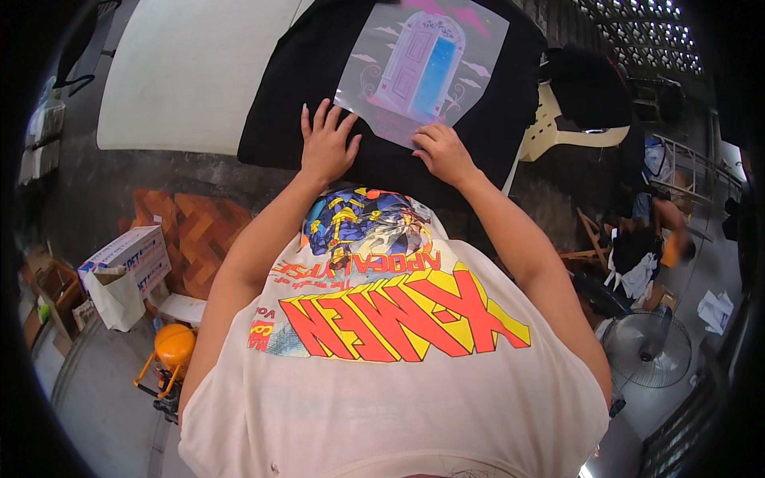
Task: The person prepares a white t-shirt on a heat press, places a transfer sheet with a design onto the shirt, and uses the heat press to apply the design. They then remove the transfer backing to reveal the printed design and fold the finished t-shirt.
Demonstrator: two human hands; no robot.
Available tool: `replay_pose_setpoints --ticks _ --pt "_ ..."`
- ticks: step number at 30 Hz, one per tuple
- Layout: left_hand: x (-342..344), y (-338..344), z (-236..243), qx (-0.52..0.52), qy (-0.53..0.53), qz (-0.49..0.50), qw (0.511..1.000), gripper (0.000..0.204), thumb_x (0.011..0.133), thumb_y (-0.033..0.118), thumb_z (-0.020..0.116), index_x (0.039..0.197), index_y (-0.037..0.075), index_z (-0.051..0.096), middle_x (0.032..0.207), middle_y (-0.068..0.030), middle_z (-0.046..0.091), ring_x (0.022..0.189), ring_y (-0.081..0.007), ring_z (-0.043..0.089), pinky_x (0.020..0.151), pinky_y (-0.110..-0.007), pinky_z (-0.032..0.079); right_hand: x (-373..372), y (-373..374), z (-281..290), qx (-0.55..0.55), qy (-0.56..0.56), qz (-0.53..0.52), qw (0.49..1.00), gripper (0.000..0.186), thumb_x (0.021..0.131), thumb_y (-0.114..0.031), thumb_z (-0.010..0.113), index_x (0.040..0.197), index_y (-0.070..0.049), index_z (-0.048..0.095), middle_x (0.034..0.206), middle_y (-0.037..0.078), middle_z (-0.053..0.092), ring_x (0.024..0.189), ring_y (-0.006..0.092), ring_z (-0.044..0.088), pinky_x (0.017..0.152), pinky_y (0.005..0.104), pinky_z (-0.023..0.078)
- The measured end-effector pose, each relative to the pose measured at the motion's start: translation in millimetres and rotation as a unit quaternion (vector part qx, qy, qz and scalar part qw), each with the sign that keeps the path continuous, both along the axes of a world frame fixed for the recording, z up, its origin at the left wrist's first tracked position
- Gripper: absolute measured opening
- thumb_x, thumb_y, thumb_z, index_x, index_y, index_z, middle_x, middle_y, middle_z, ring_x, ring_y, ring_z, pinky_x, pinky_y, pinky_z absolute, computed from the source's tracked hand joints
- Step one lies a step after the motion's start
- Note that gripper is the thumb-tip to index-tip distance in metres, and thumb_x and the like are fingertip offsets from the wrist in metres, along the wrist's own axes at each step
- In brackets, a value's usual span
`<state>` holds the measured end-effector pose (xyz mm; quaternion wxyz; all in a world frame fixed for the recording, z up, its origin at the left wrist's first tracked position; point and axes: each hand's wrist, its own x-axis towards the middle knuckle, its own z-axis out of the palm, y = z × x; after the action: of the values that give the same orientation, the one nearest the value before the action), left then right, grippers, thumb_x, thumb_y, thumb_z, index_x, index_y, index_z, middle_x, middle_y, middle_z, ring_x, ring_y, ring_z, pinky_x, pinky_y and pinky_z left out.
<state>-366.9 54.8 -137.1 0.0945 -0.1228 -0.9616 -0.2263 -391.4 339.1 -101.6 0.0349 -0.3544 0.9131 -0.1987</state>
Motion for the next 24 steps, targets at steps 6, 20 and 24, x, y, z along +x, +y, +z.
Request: replay_pose_setpoints --ticks 6,20,24 --pt "23.2 15.5 4.4 0.034 0.03 -0.217 0.975 0.036 0.078 0.02 0.076 0.113 0.014 0.07 0.12 -0.0018 0.061 0.122 -0.022 0.054 0.118 -0.054 0.023 -5.2 4.3 -5.3 -0.031 -0.024 0.022 0.999 0.026 0.08 -0.004 0.074 0.106 -0.008 0.073 0.093 0.006 0.072 0.096 0.0283 0.066 0.087 0.041 0.052" --pt "36.9 31.4 -0.4 0.012 -0.026 -0.267 0.963 0.042 0.083 0.025 0.073 0.124 0.021 0.072 0.14 0.0032 0.062 0.12 -0.0214 0.056 0.116 -0.051 0.025 -35.7 -3.0 -2.2 -0.099 -0.236 -0.108 0.961 0.018 0.088 -0.004 0.068 0.106 -0.004 0.074 0.097 0.015 0.075 0.093 0.0306 0.073 0.082 0.038 0.057" --pt "37.7 32.4 0.5 0.011 -0.031 -0.265 0.964 0.041 0.084 0.025 0.071 0.125 0.021 0.071 0.139 0.0032 0.062 0.12 -0.0212 0.056 0.117 -0.051 0.025 -45.1 -8.9 -2.5 -0.128 -0.255 -0.144 0.948 0.017 0.092 -0.004 0.067 0.107 -0.002 0.073 0.099 0.014 0.076 0.094 0.025 0.074 0.084 0.0354 0.057"
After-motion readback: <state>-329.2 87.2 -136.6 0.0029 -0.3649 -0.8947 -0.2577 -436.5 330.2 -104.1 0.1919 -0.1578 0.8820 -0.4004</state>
